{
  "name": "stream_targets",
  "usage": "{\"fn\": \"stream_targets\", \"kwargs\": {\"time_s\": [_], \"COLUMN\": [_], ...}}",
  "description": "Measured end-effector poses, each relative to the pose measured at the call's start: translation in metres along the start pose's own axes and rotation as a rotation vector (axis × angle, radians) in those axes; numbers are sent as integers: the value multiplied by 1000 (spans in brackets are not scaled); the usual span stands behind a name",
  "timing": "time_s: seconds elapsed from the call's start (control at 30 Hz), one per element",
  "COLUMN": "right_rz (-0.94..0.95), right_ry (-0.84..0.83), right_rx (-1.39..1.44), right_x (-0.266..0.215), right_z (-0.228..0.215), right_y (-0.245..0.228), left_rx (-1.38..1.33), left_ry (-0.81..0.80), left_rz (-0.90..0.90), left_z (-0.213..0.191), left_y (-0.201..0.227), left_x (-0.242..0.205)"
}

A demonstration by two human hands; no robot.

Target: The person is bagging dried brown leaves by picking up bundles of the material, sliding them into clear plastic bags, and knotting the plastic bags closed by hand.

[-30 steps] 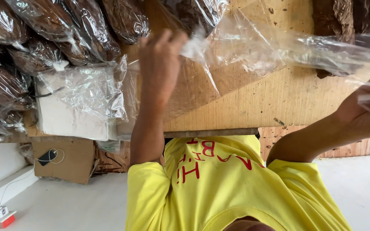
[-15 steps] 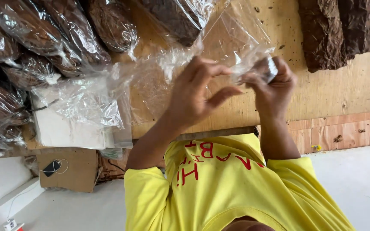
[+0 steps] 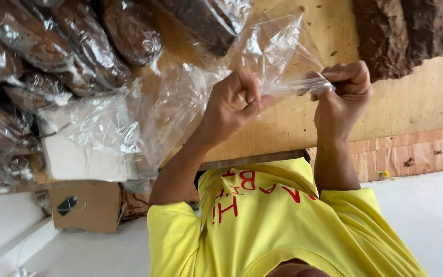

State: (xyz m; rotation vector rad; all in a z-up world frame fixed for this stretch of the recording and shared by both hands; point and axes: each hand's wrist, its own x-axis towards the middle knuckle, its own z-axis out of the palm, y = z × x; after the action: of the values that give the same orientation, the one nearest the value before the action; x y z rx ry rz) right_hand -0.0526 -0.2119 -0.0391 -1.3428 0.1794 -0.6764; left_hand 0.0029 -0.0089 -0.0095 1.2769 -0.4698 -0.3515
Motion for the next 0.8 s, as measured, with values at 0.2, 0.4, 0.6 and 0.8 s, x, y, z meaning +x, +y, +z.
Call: {"fn": "stream_targets", "kwargs": {"time_s": [0.2,0.4,0.6,0.8], "right_rz": [-136,-440,-233,-211], "right_ry": [-85,-343,-190,-245], "right_rx": [-214,-705,-1434,-1596], "right_x": [-8,45,76,74], "right_z": [-14,-52,-83,-88], "right_y": [0,2,-1,22], "left_rx": [1016,988,888,299], "left_ry": [239,224,112,316], "left_rz": [597,565,384,184], "left_z": [-27,-9,-9,2], "left_y": [-14,7,7,35], "left_x": [5,5,-3,-2]}}
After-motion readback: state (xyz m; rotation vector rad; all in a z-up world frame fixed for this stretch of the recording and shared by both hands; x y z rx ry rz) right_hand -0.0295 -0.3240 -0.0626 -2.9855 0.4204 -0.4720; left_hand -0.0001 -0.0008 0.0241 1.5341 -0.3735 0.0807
